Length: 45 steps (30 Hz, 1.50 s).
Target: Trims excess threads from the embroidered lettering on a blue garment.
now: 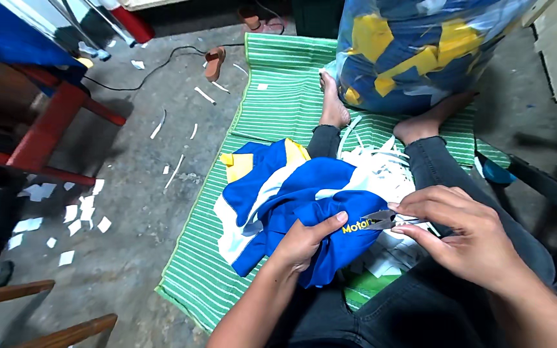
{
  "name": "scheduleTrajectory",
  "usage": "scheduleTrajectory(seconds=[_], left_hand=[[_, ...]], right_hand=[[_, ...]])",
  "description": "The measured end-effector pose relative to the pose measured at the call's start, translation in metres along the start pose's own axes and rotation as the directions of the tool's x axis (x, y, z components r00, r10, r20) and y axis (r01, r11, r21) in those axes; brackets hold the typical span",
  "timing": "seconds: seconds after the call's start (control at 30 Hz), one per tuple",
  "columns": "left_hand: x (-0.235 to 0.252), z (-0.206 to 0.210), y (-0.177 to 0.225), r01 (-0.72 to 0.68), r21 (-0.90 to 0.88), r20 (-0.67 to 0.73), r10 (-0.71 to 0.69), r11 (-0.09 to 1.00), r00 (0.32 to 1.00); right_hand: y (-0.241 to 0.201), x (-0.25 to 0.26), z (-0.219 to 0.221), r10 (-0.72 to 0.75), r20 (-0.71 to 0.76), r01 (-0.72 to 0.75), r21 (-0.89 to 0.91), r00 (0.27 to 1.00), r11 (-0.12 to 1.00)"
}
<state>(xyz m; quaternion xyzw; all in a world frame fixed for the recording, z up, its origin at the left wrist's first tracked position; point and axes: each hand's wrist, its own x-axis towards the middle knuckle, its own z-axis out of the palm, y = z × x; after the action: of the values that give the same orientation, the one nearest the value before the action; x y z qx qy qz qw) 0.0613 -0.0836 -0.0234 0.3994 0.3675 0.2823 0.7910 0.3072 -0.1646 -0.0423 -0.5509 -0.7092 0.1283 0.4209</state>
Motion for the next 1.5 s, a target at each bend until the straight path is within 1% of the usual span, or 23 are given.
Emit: scheduleTrajectory(seconds=[0.3, 0.5, 0.67, 0.83, 0.9, 1.0, 1.03, 1.1, 1.2, 1.33, 1.5], left_hand=[[0.000, 0.000, 0.000, -0.013, 0.006, -0.012, 0.014, 1.000, 1.000], [-0.001, 0.000, 0.000, -0.023, -0.006, -0.016, 0.023, 1.000, 1.000], [-0.001, -0.001, -0.002, -0.011, -0.007, -0.004, 0.011, 1.000, 1.000], [-0.001, -0.001, -0.001, -0.015, -0.001, -0.006, 0.015, 1.000, 1.000], [-0.001, 0.000, -0.001, -0.014, -0.009, -0.006, 0.013, 1.000, 1.000], [-0.001, 0.001, 0.000, -0.019, -0.006, -0.023, 0.018, 1.000, 1.000], [0.000, 0.002, 0.001, -0.016, -0.006, -0.026, 0.016, 1.000, 1.000], [0.000, 0.003, 0.001, -0.008, -0.006, -0.030, 0.007, 1.000, 1.000], [0.001, 0.005, 0.003, -0.004, 0.003, -0.025, 0.005, 1.000, 1.000], [0.003, 0.005, 0.004, 0.006, 0.025, -0.017, -0.006, 1.000, 1.000], [0.005, 0.006, 0.006, 0.032, 0.031, -0.014, -0.031, 0.999, 0.999]], right_hand=[[-0.002, 0.002, 0.003, -0.005, -0.017, 0.004, -0.032, 1.000, 0.999], [-0.001, -0.005, 0.014, 0.041, -0.034, -0.038, 0.086, 0.999, 0.996], [-0.002, -0.007, 0.014, -0.024, -0.064, 0.025, 0.015, 0.998, 1.000], [-0.006, -0.005, 0.015, -0.043, -0.046, 0.043, -0.021, 0.998, 0.999], [-0.008, -0.004, 0.012, -0.038, -0.011, 0.038, 0.020, 0.999, 0.999], [-0.009, -0.001, 0.001, 0.001, 0.060, -0.010, 0.149, 0.998, 0.989], [-0.008, 0.000, -0.002, 0.011, 0.058, -0.019, 0.146, 0.998, 0.989], [-0.007, 0.001, -0.005, 0.023, 0.049, -0.027, 0.089, 0.999, 0.996], [-0.007, 0.003, -0.005, 0.010, 0.074, -0.011, 0.013, 0.997, 1.000], [-0.009, 0.007, -0.008, -0.037, 0.096, 0.045, -0.085, 0.995, 0.995], [-0.012, 0.010, -0.013, -0.087, 0.113, 0.105, -0.164, 0.990, 0.981]])
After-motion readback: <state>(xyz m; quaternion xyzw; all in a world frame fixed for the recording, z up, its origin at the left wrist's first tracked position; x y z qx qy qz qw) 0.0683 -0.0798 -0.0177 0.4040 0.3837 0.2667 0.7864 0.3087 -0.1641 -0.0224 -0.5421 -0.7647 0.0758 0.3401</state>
